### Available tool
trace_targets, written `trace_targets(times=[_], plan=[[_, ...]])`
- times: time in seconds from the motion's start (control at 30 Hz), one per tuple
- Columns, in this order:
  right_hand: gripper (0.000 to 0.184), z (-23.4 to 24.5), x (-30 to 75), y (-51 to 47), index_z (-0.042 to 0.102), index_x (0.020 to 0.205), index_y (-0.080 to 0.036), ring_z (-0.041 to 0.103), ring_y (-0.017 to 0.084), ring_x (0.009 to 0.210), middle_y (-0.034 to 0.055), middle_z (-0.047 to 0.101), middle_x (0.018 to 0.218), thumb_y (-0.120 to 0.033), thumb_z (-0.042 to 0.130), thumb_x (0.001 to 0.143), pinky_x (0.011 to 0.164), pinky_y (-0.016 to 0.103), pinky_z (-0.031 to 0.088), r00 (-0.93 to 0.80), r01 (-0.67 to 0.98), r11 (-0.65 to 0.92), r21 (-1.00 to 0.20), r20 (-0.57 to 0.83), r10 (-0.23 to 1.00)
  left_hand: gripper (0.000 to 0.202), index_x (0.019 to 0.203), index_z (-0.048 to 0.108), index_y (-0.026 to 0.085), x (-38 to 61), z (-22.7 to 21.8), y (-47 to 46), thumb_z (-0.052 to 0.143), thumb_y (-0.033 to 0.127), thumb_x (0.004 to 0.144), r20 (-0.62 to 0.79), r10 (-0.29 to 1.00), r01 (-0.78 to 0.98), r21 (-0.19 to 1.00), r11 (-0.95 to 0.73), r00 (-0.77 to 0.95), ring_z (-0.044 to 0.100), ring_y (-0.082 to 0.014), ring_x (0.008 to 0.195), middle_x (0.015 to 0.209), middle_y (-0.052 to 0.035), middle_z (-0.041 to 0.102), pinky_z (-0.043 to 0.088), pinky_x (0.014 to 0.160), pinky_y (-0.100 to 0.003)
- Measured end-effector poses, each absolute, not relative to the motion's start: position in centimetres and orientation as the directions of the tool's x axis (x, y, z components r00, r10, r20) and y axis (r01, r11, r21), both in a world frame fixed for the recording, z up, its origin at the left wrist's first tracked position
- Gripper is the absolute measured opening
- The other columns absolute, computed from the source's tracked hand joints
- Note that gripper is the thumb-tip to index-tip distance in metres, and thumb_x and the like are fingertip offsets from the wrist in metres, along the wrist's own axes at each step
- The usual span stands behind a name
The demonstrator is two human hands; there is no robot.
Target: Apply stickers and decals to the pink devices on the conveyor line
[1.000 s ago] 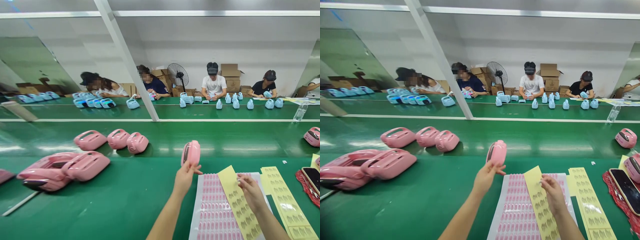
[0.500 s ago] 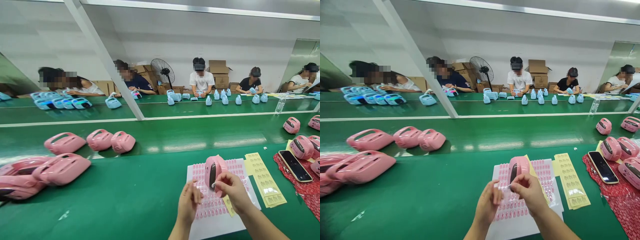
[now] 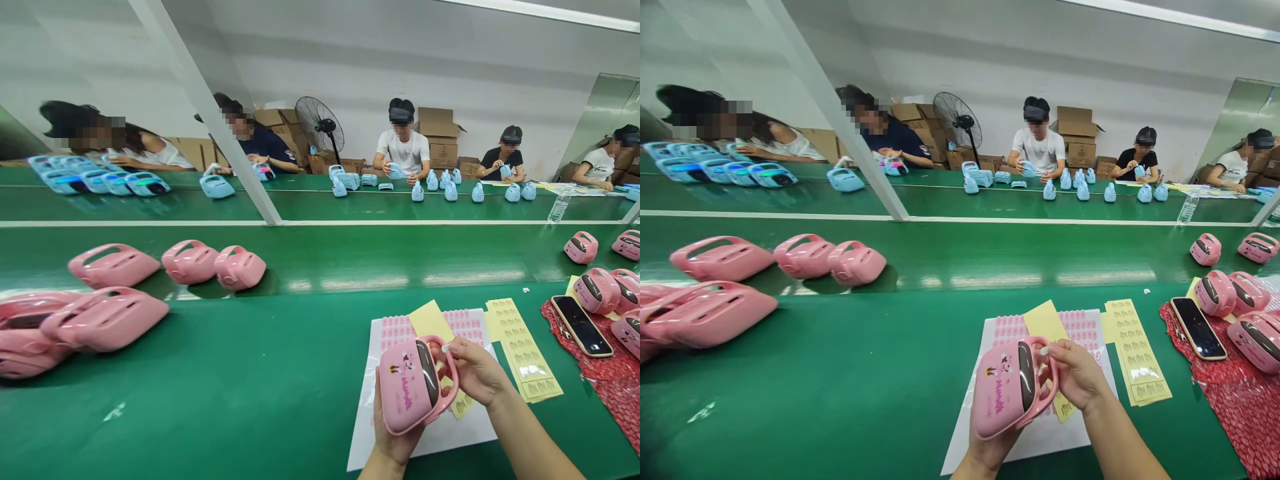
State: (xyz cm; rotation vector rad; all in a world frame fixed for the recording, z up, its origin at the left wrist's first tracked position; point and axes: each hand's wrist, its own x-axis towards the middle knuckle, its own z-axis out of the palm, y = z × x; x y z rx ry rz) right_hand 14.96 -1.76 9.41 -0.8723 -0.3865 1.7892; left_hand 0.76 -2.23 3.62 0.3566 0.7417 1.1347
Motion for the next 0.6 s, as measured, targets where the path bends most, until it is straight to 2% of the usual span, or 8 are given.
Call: trace_targets(times=[0.1,0.13,0.23,0.37,0.47,0.6], plan=[[0.026,8.6,16.1,-1.6,0.06,0.053,-0.016,0.056,0.013,0.064,0.0037,0.066,0.072,-0.026,0.081,0.041,0.062,0.025,0.041,-0.03,-0.7,-0.319,-0.639,-0.42,0.907,0.047,0.087,0.064,0.022,0.5,5.3,-1.8,0.048,0.061,0.067,-0.462,0.832,-0.794,0.359,0.491,0.306,0.06,-0.0299,0.092,0.091,-0.0098,0.068,0.047,0.076,-0.042],[0.026,8.6,16.4,-1.6,0.06,0.053,-0.017,0.056,0.014,0.069,0.0046,0.066,0.079,-0.027,0.081,0.04,0.064,0.026,0.041,0.029,-0.696,-0.285,-0.659,-0.422,0.906,0.043,0.086,0.064,0.021,0.5,5.8,-1.6,0.051,0.057,0.066,-0.497,0.823,-0.813,0.337,0.476,0.276,0.062,-0.029,0.089,0.086,-0.0088,0.069,0.047,0.076,-0.042],[0.025,9.2,16.6,-1.8,0.061,0.053,-0.017,0.054,0.017,0.078,0.0061,0.062,0.089,-0.03,0.08,0.042,0.065,0.026,0.039,0.11,-0.593,-0.227,-0.773,-0.357,0.928,0.037,0.086,0.061,0.019,0.9,7.0,-1.2,0.055,0.049,0.067,-0.547,0.825,-0.806,0.419,0.419,0.145,0.064,-0.0277,0.081,0.079,-0.0082,0.069,0.048,0.073,-0.041],[0.022,10.4,15.2,-2.0,0.059,0.049,-0.017,0.051,0.019,0.081,0.0041,0.057,0.082,-0.029,0.077,0.045,0.069,0.028,0.037,0.037,-0.362,-0.173,-0.916,-0.2,0.979,0.043,0.091,0.058,0.014,2.0,7.3,-0.8,0.061,0.047,0.063,-0.493,0.868,-0.717,0.584,0.379,0.058,0.064,-0.0253,0.074,0.078,-0.0088,0.067,0.049,0.068,-0.038],[0.019,10.4,14.3,-1.9,0.058,0.05,-0.018,0.05,0.018,0.076,0.0016,0.054,0.073,-0.028,0.074,0.048,0.069,0.03,0.036,0.006,-0.215,-0.117,-0.97,-0.121,0.993,0.048,0.095,0.055,0.014,2.5,6.9,-0.8,0.066,0.044,0.059,-0.438,0.899,-0.683,0.659,0.315,-0.009,0.062,-0.0214,0.071,0.08,-0.0061,0.064,0.049,0.066,-0.033],[0.016,9.9,14.0,-1.6,0.056,0.05,-0.018,0.047,0.015,0.065,-0.001,0.05,0.065,-0.026,0.07,0.051,0.064,0.029,0.035,0.039,-0.086,-0.096,-0.992,-0.1,0.994,0.044,0.094,0.054,0.018,2.8,6.9,-0.9,0.067,0.04,0.059,-0.402,0.912,-0.64,0.722,0.263,-0.078,0.06,-0.0174,0.068,0.079,-0.0022,0.063,0.048,0.059,-0.027]])
